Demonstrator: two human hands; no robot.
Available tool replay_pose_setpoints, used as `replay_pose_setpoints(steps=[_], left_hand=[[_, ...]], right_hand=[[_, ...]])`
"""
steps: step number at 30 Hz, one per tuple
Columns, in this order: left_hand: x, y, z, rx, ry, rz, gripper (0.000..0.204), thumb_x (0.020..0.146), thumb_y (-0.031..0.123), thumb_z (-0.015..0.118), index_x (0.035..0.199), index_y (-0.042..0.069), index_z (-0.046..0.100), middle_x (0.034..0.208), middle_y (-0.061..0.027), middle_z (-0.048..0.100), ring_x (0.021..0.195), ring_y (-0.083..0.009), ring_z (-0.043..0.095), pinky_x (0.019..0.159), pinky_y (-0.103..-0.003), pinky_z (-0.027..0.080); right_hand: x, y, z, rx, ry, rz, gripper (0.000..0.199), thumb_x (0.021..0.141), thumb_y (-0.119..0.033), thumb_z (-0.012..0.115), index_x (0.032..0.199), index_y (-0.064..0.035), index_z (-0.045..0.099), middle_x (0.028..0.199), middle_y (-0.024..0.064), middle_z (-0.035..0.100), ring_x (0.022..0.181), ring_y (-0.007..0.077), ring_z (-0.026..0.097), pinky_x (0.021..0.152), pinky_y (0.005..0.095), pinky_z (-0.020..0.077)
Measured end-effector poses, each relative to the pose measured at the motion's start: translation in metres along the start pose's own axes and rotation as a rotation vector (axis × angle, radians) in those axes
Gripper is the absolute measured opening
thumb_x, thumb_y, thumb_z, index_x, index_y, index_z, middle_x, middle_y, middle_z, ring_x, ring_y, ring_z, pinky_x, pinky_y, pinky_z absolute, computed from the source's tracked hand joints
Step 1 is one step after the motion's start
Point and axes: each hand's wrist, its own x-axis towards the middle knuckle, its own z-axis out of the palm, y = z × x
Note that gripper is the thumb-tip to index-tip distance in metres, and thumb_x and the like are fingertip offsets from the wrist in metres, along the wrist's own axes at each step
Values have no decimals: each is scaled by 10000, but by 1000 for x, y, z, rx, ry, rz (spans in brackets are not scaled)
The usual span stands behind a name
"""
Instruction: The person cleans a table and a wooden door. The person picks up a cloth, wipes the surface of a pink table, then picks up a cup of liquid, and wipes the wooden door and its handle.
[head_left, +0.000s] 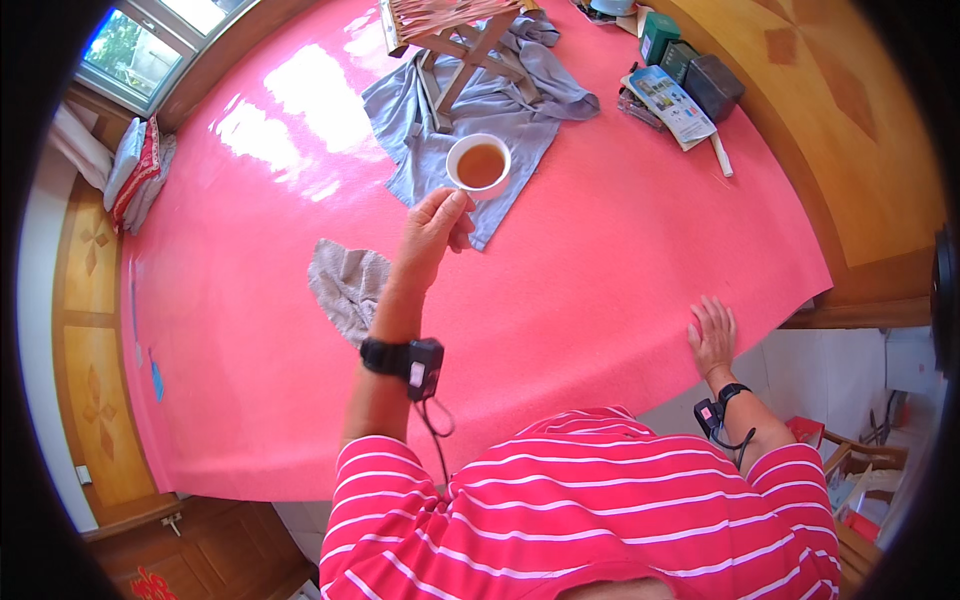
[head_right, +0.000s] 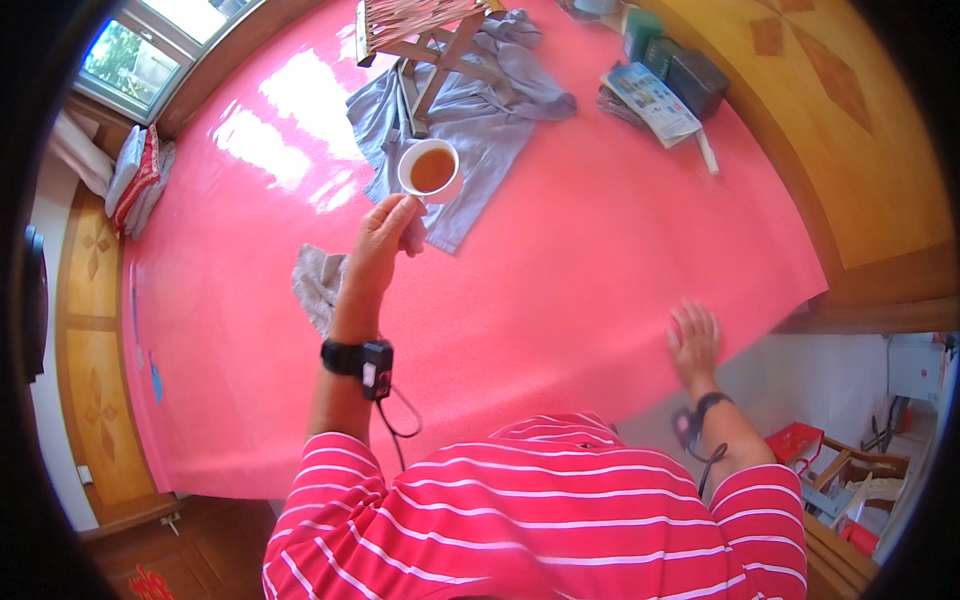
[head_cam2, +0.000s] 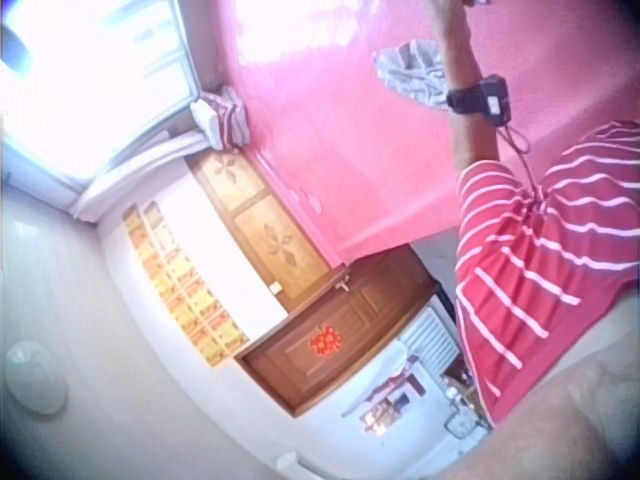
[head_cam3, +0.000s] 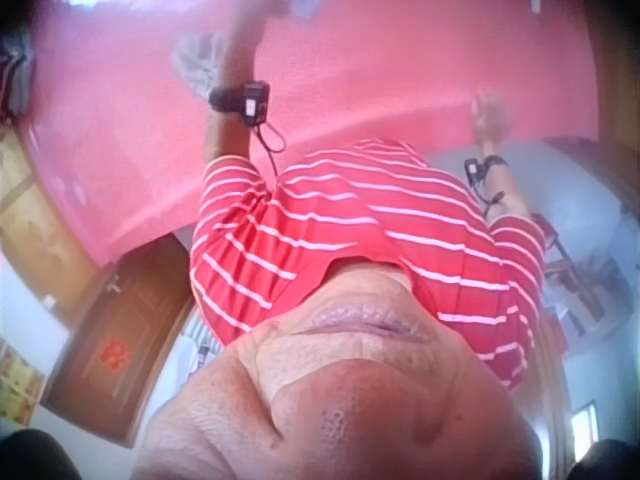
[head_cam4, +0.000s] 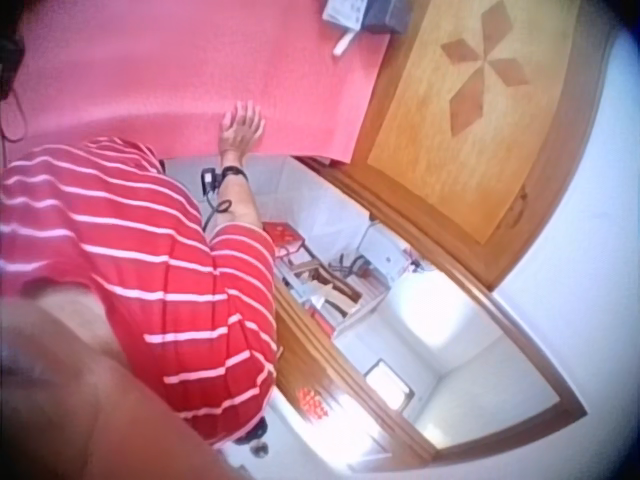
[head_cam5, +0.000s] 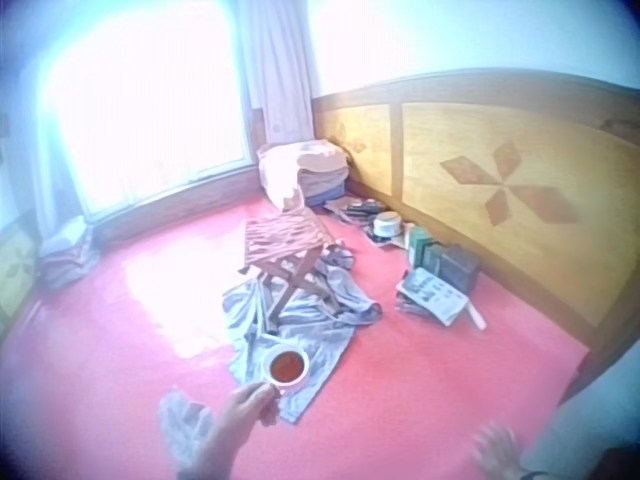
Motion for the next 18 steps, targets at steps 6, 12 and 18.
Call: replay_pose_setpoints(steps=[6,12,18], left_hand=[[-59,112,30,175,-193,13,264,909,261,468,817,34,567,603,1,523,478,-55,483,428,-176,355],[-104,170,55,231,-362,91,215,874,205,544,814,3,588,604,-15,547,483,-54,509,403,-195,385],[-117,186,67,296,-545,539,144,812,156,599,800,13,606,588,-70,548,449,-164,535,385,-261,379]], right_hand=[[1,2,3,-3,21,-11,397,788,-262,531,1164,-151,469,1274,71,416,1223,261,333,1021,466,215],[-2,7,6,-8,24,6,394,783,-265,534,1157,-157,473,1274,65,416,1223,257,334,1018,467,222],[-3,4,-3,15,38,3,385,796,-278,512,1158,-153,471,1268,72,418,1221,258,334,1022,465,210]])
